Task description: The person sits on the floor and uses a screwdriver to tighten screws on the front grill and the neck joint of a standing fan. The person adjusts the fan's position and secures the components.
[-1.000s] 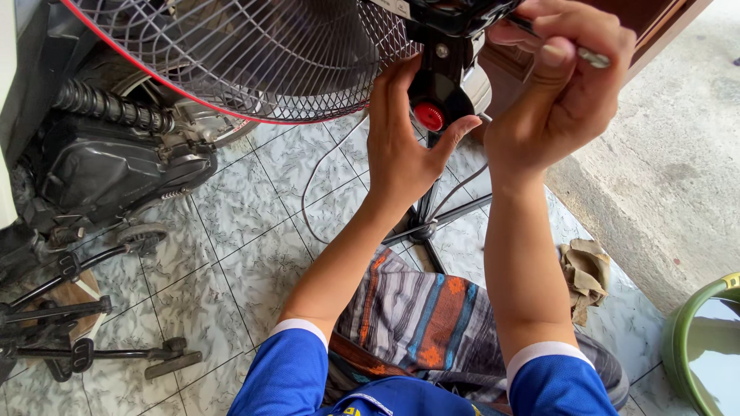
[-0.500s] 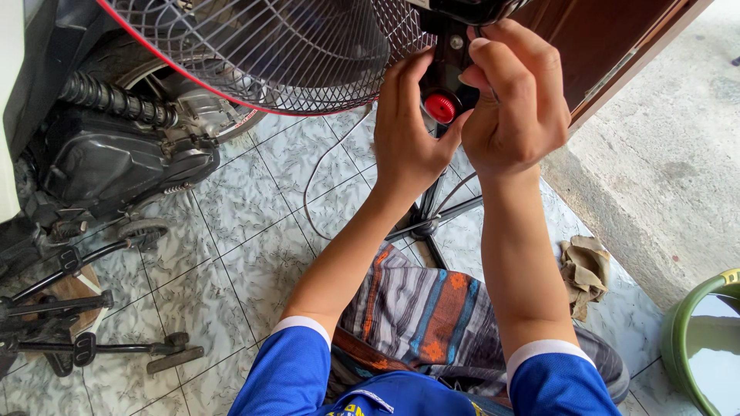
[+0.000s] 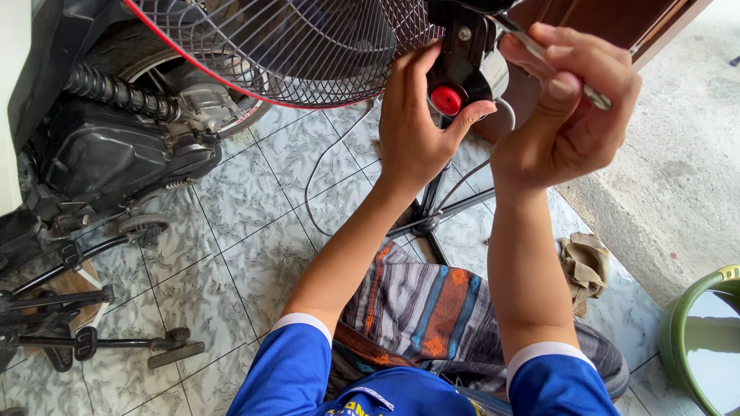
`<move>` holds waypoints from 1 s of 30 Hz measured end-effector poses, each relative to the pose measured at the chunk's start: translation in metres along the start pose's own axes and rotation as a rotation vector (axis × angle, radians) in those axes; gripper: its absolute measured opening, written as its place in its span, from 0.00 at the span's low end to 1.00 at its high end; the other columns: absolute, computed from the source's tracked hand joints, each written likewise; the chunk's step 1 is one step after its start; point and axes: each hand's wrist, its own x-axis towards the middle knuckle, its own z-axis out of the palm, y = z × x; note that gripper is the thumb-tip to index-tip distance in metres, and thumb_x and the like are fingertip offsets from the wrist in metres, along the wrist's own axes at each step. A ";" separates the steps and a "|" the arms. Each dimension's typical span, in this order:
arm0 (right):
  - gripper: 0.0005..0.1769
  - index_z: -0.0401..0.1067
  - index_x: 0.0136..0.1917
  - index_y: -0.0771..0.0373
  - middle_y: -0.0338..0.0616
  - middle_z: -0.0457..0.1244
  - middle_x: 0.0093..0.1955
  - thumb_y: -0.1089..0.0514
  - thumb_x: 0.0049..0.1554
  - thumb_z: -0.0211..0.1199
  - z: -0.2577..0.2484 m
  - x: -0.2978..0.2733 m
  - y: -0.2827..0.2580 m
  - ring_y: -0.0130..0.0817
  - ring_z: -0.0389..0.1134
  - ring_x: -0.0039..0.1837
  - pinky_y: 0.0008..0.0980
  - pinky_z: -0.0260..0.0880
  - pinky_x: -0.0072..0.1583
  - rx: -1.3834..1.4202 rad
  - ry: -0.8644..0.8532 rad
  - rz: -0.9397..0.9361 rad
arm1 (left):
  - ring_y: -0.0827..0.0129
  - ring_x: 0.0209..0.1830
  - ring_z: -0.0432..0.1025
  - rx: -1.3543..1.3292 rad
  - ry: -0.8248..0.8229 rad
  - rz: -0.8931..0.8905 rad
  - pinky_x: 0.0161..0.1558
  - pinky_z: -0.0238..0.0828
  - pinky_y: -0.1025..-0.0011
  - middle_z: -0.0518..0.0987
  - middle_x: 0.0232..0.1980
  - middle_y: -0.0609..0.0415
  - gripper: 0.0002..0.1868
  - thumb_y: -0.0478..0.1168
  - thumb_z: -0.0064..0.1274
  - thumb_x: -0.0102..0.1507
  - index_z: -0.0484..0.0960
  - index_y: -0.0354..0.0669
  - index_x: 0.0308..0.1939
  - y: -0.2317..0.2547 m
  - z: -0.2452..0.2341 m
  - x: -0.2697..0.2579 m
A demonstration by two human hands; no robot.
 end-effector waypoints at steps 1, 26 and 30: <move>0.18 0.64 0.56 0.74 0.56 0.65 0.57 0.53 0.73 0.51 0.000 -0.001 -0.003 0.41 0.75 0.52 0.36 0.80 0.54 0.012 -0.005 0.006 | 0.60 0.62 0.72 -0.003 0.004 0.004 0.62 0.73 0.67 0.72 0.62 0.50 0.45 0.62 0.68 0.60 0.67 0.42 0.71 0.000 0.000 0.000; 0.07 0.69 0.53 0.73 0.60 0.68 0.54 0.64 0.70 0.58 0.018 0.002 -0.016 0.44 0.76 0.54 0.36 0.81 0.54 -0.273 -0.190 -0.202 | 0.58 0.65 0.69 -0.045 -0.032 -0.001 0.64 0.71 0.65 0.69 0.67 0.50 0.41 0.49 0.69 0.62 0.63 0.44 0.73 -0.002 -0.002 -0.002; 0.07 0.70 0.55 0.73 0.61 0.67 0.57 0.64 0.71 0.60 0.020 0.002 -0.018 0.45 0.76 0.56 0.37 0.81 0.57 -0.320 -0.245 -0.220 | 0.57 0.67 0.68 -0.018 -0.028 0.001 0.67 0.69 0.64 0.69 0.67 0.50 0.41 0.45 0.67 0.62 0.62 0.44 0.74 -0.002 -0.001 -0.005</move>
